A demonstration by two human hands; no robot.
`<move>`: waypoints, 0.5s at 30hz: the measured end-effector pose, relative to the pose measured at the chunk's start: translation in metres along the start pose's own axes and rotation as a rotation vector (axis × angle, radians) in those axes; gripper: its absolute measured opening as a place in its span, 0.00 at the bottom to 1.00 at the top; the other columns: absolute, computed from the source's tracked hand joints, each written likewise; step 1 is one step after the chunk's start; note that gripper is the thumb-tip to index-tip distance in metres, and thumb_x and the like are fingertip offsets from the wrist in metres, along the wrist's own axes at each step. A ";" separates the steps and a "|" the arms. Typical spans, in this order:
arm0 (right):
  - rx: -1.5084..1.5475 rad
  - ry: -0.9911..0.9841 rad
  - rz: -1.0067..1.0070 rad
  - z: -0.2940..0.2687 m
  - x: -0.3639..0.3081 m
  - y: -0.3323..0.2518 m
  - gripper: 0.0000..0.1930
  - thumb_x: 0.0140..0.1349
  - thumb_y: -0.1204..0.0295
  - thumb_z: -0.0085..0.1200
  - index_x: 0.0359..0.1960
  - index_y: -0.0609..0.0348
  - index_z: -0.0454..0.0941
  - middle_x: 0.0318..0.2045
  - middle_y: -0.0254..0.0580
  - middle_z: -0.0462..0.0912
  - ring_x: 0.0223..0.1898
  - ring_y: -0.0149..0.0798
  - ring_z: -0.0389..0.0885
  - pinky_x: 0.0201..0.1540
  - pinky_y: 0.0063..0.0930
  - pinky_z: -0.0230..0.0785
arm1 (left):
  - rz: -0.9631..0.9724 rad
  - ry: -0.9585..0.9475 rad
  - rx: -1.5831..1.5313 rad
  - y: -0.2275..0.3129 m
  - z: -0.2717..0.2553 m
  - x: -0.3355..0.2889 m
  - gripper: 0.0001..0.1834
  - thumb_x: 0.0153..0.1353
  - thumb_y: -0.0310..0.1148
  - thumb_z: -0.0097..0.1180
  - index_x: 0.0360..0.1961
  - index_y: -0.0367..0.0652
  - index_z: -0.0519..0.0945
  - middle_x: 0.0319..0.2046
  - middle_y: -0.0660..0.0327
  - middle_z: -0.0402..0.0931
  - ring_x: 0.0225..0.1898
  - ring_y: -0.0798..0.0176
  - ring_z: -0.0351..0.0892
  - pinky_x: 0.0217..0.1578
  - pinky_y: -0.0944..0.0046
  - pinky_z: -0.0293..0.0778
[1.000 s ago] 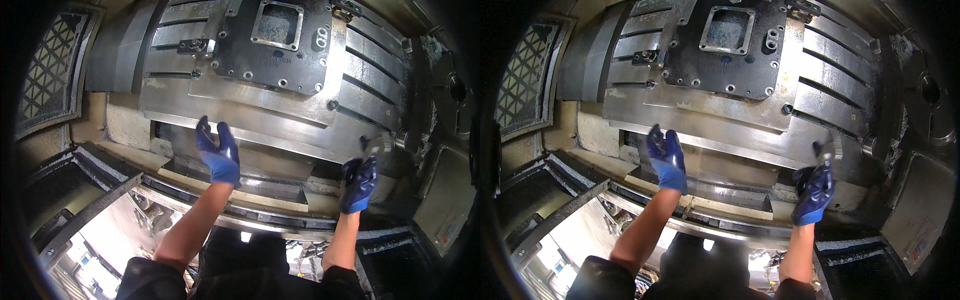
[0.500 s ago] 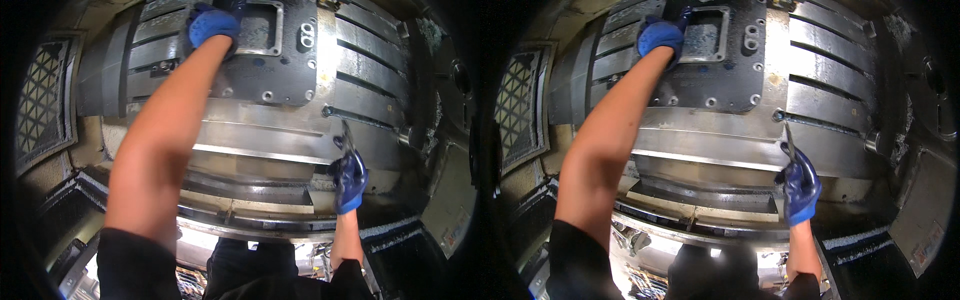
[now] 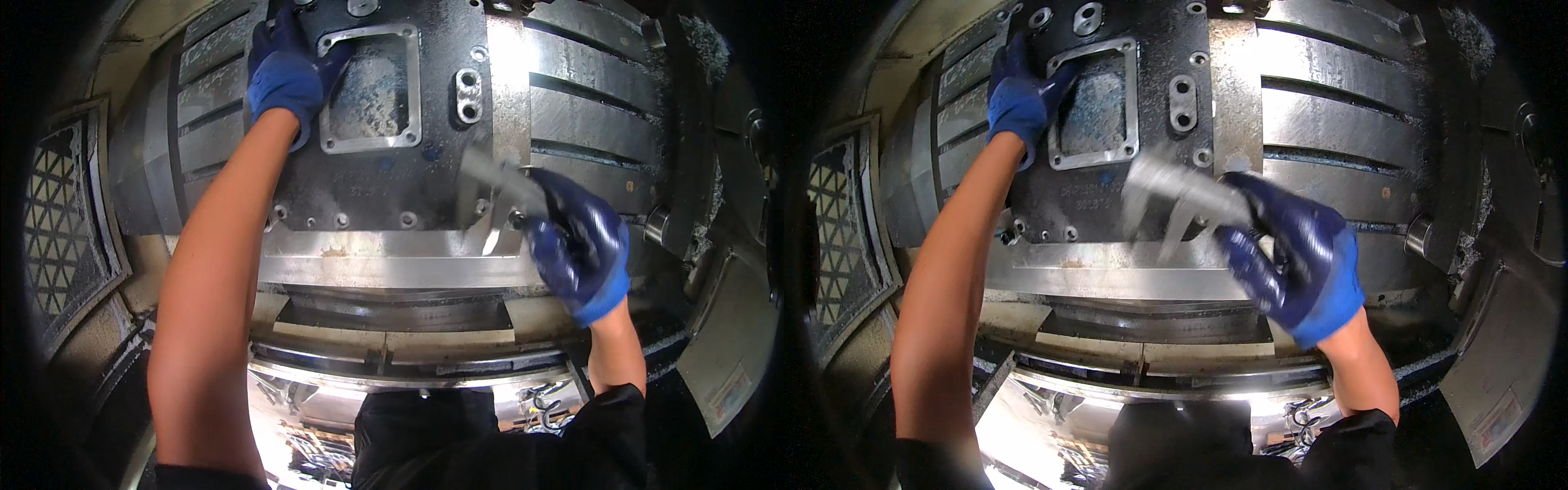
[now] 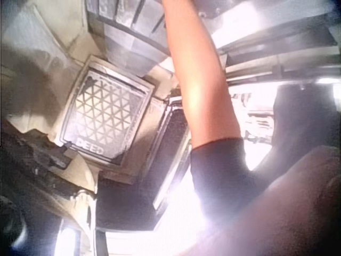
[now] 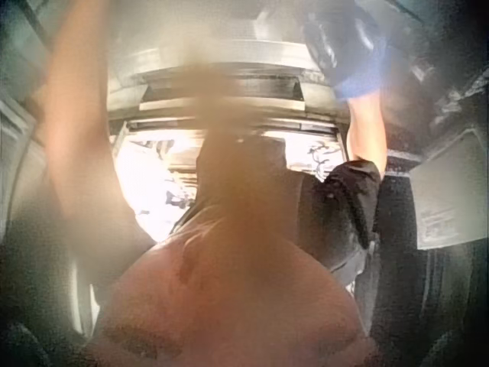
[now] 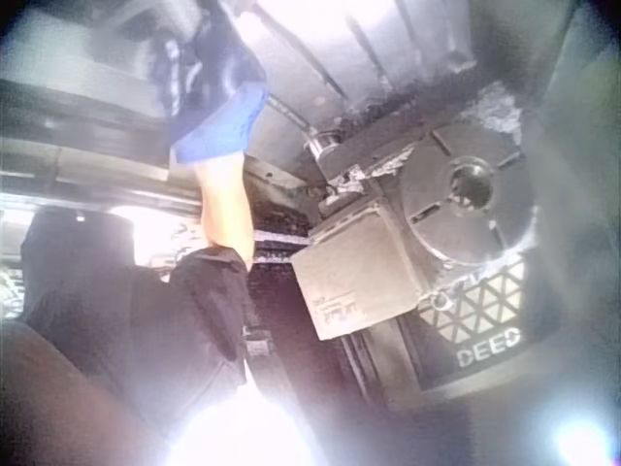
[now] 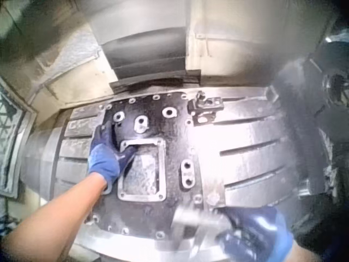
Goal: The person operates a machine control panel, then uses a caliper to measure features on a metal plate inside a machine and on another metal part on a low work surface.
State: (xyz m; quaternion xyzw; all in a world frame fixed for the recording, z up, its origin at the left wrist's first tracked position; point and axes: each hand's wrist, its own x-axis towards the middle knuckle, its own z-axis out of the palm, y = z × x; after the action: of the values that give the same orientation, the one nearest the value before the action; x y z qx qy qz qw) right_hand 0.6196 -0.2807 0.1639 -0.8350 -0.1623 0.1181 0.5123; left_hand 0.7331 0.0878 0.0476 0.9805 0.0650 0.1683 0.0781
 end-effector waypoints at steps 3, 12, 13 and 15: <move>-0.145 -0.160 -0.034 -0.015 0.013 -0.003 0.25 0.62 0.64 0.69 0.59 0.60 0.82 0.31 0.53 0.87 0.28 0.44 0.87 0.34 0.35 0.77 | 0.077 0.061 0.035 0.008 0.000 -0.004 0.50 0.50 0.59 0.72 0.69 0.42 0.71 0.62 0.41 0.73 0.63 0.37 0.72 0.64 0.46 0.70; -0.181 -0.154 0.046 -0.025 0.026 0.029 0.25 0.60 0.58 0.70 0.58 0.53 0.84 0.31 0.51 0.88 0.27 0.48 0.88 0.31 0.36 0.77 | 0.023 0.025 -0.065 0.008 -0.002 -0.003 0.48 0.51 0.58 0.73 0.67 0.40 0.72 0.61 0.41 0.74 0.62 0.38 0.73 0.64 0.47 0.70; -0.185 -0.161 0.039 -0.025 0.029 0.031 0.26 0.59 0.58 0.70 0.58 0.52 0.84 0.31 0.51 0.88 0.27 0.48 0.88 0.31 0.36 0.77 | 0.049 0.035 -0.073 0.005 -0.001 -0.002 0.49 0.50 0.61 0.72 0.67 0.41 0.71 0.60 0.41 0.74 0.62 0.37 0.72 0.64 0.46 0.69; -0.231 -0.217 0.015 -0.028 0.032 0.033 0.26 0.59 0.62 0.71 0.59 0.55 0.83 0.32 0.50 0.88 0.28 0.45 0.88 0.33 0.34 0.77 | 0.043 0.038 -0.119 0.002 0.003 -0.001 0.49 0.50 0.60 0.73 0.66 0.41 0.71 0.60 0.42 0.74 0.62 0.37 0.72 0.64 0.45 0.69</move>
State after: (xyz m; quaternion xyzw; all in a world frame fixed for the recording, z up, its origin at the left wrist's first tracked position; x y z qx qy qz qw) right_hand 0.6639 -0.3049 0.1453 -0.8721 -0.2227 0.1919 0.3912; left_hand 0.7333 0.0853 0.0453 0.9719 0.0354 0.1920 0.1314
